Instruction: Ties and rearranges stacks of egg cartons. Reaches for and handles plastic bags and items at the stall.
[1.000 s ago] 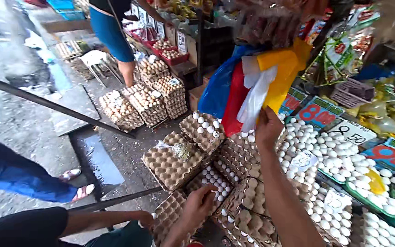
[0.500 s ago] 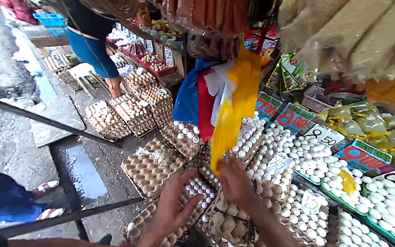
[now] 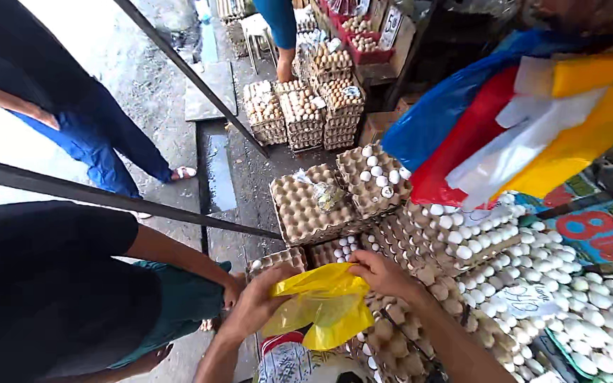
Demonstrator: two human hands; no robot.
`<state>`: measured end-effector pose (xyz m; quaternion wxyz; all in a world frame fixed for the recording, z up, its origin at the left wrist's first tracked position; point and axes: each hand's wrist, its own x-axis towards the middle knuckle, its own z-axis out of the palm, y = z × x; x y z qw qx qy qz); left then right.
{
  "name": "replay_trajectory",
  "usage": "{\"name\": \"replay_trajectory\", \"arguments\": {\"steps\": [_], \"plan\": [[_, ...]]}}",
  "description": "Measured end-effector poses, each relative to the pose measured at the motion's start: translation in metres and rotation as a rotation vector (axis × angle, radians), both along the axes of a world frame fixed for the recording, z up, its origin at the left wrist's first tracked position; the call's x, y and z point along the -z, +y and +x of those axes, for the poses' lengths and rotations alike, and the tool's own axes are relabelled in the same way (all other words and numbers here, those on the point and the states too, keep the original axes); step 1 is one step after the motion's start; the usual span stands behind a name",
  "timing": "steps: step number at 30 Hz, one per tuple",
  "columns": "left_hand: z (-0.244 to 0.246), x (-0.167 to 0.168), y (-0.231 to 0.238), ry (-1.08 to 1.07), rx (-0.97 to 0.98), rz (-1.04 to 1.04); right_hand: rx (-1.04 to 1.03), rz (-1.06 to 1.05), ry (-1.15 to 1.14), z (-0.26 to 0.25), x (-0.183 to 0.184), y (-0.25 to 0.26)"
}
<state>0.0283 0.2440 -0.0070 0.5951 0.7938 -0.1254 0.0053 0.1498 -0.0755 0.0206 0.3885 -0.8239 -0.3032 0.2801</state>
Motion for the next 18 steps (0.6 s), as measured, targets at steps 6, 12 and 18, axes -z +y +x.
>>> {"name": "replay_trajectory", "arguments": {"steps": [6,12,18], "plan": [[-0.038,0.022,0.053,0.140,-0.612,-0.124,-0.002,-0.376,0.071,0.144,0.052,0.102],[-0.045,0.038,0.080,0.213,-0.712,-0.144,0.426,-0.539,-0.223,0.252,0.130,0.146],[-0.015,0.043,0.082,0.337,-0.748,-0.257,0.576,-0.672,-0.194,0.232,0.144,0.151]]}}
